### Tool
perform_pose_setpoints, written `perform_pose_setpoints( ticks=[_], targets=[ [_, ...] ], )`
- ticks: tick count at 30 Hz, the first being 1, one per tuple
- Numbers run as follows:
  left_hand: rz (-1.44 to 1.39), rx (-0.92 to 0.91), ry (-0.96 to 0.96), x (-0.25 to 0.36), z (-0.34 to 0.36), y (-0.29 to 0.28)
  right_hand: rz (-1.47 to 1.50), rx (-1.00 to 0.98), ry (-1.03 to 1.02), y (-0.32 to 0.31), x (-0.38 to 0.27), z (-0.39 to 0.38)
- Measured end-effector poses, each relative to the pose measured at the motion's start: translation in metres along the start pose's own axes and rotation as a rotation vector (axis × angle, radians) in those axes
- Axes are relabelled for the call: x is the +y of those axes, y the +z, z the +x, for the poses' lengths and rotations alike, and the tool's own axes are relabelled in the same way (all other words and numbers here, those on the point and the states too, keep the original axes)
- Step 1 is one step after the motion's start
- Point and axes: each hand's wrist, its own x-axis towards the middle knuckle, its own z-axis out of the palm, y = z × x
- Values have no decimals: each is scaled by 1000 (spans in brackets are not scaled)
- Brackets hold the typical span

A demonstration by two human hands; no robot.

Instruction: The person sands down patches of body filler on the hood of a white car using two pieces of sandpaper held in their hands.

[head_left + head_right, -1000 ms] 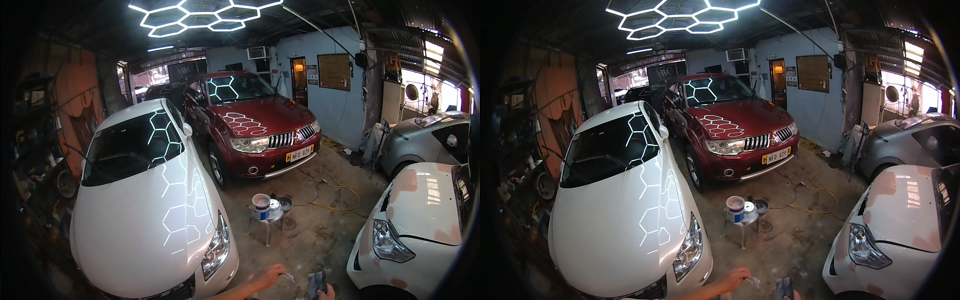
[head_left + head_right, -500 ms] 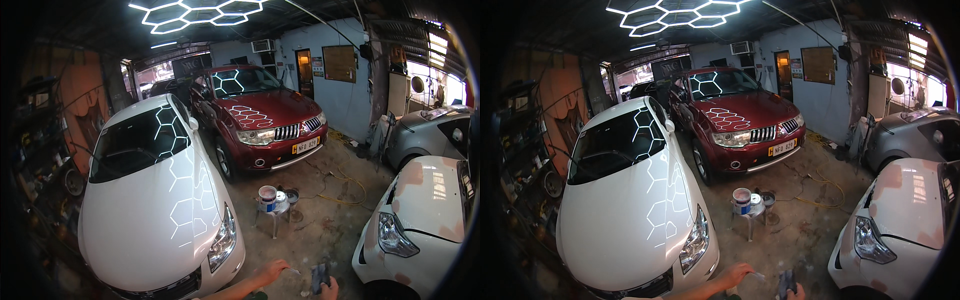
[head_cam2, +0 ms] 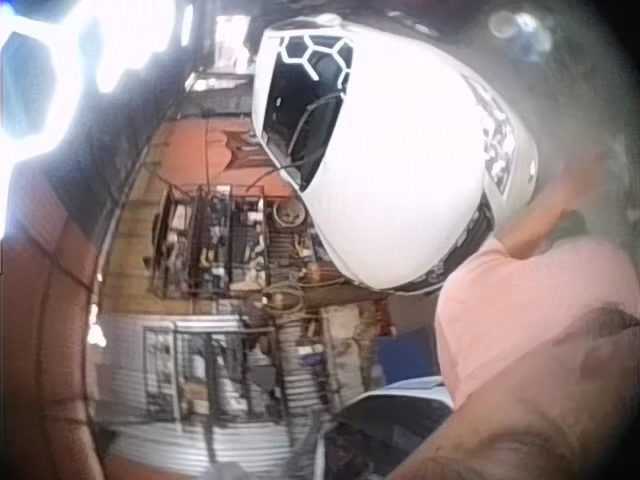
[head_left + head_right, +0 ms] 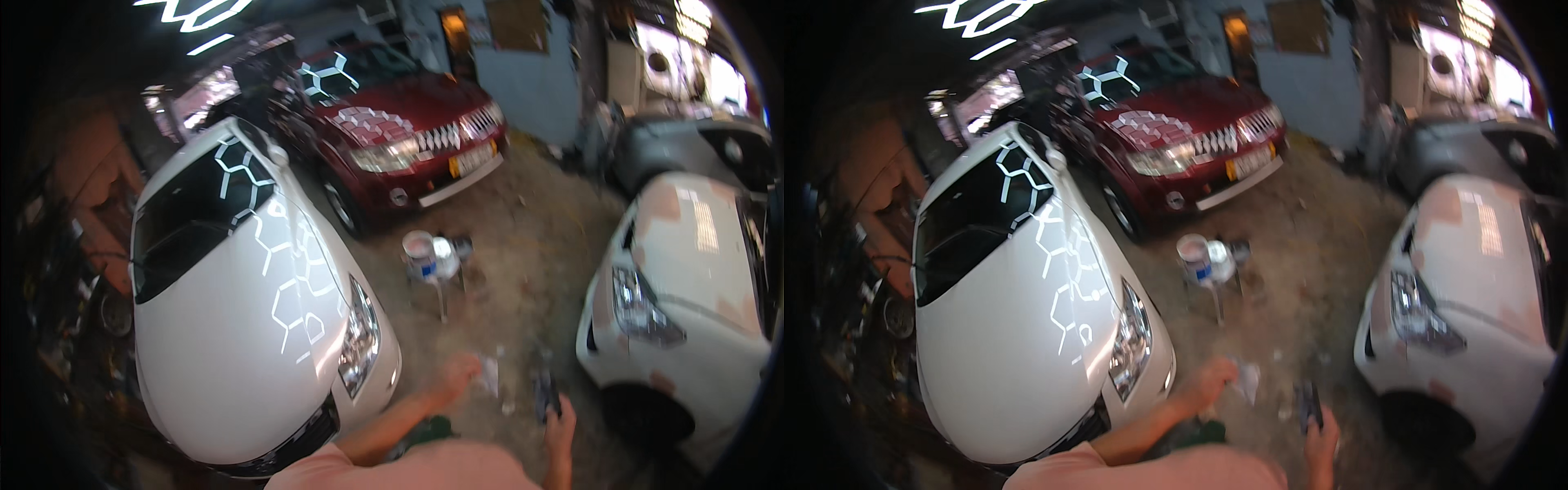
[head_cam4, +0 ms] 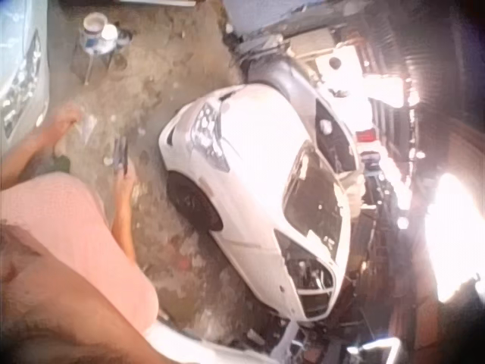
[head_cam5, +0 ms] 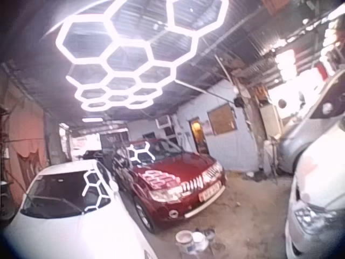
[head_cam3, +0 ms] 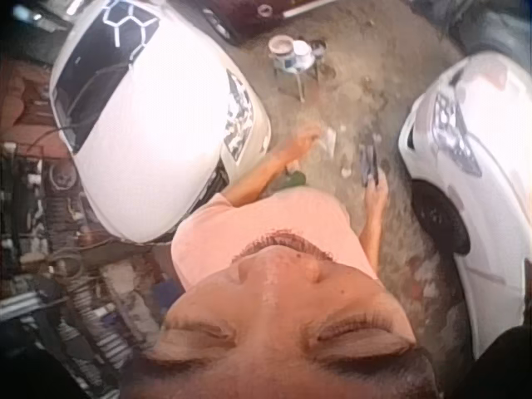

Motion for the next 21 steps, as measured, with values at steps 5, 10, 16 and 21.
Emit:
perform_pose_setpoints(
  ticks=[5,10,16,21],
  targets=[
    [32,31,35,22,41,-25,-35,-46,-281,-13,-40,7],
    [119,-11,34,49,52,-44,-119,-148,-578,-9,-73,3],
    [83,-51,85,55,48,-42,-147,-185,-652,14,-78,9],
    [72,-39,112,62,38,-47,-237,-170,-609,37,-49,24]
  ],
)
